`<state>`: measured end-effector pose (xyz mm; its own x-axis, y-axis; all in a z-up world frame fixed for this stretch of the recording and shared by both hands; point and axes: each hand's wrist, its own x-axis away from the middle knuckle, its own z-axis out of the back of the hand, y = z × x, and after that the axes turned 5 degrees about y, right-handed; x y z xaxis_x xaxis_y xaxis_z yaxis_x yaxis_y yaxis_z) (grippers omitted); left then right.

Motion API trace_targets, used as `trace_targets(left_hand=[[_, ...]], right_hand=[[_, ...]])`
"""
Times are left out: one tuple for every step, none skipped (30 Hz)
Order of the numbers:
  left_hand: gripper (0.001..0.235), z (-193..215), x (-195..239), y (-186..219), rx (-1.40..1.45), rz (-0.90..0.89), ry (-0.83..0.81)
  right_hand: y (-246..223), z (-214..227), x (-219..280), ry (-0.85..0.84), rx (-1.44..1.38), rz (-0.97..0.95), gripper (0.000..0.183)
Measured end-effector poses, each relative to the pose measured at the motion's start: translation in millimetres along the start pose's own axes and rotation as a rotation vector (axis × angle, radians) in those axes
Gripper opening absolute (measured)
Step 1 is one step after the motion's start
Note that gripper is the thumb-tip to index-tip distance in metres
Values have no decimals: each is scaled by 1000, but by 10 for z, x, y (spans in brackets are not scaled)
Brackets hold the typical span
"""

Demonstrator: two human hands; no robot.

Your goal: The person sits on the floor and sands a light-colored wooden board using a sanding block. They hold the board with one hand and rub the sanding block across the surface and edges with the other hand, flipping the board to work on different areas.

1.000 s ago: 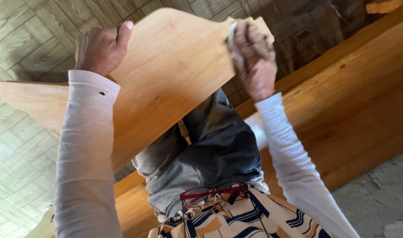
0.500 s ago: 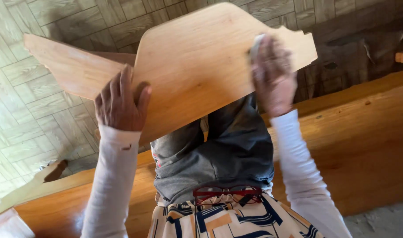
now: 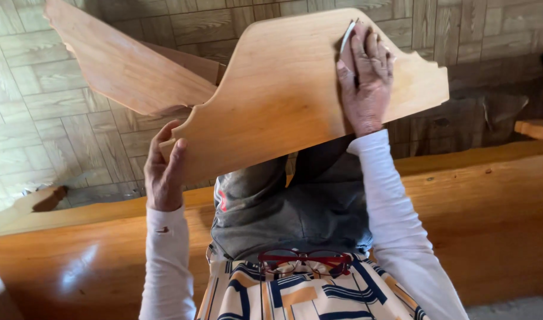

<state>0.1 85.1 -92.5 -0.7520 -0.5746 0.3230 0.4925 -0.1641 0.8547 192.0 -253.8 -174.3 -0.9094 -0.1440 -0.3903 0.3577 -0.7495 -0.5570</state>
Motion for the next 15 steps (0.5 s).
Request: trace_targets(left_hand=[[55, -60, -4, -61, 322, 102, -38], [59, -124, -10, -119, 646, 202, -75], [59, -114, -5, -85, 649, 200, -61], [55, -106, -1, -49, 600, 174, -60], [52, -102, 0, -18, 550, 150, -62], [52, -90, -1, -16, 553, 151, -52], [43, -88, 8, -17, 594, 163, -81], [35, -85, 17, -21, 636, 175, -111], [35, -107, 34, 10, 640, 181, -100], [33, -123, 52, 39, 646, 195, -62], [31, -124, 64, 71, 652, 205, -14], [31, -134, 55, 140, 656, 205, 6], [39, -123, 66, 197, 567, 197, 34], [52, -115, 69, 253, 477, 191, 60], [52, -106, 62, 321, 478, 197, 80]], right_hand=[[-260, -62, -9, -34, -42, 47, 48], [-518, -120, -15, -68, -85, 94, 55], [-737, -106, 20, -74, -93, 104, 55], [-952, -89, 56, -154, -56, 220, 47], [-1161, -64, 103, -232, -16, 335, 46], [-1094, -79, 6, -236, -21, 343, 46], [-1020, -80, -81, -223, -164, 317, 42], [-947, -84, -167, -209, -306, 288, 39], [-649, -120, -206, -220, -311, 294, 39], [-357, -161, -247, -138, -152, 200, 45], [-81, -237, -315, -54, -1, 114, 52], [-209, -229, -328, -63, -13, 128, 52], [-347, -232, -306, -82, 14, 102, 52], [-481, -234, -286, -101, 42, 77, 53], [-822, -238, -221, -113, 30, 87, 53]])
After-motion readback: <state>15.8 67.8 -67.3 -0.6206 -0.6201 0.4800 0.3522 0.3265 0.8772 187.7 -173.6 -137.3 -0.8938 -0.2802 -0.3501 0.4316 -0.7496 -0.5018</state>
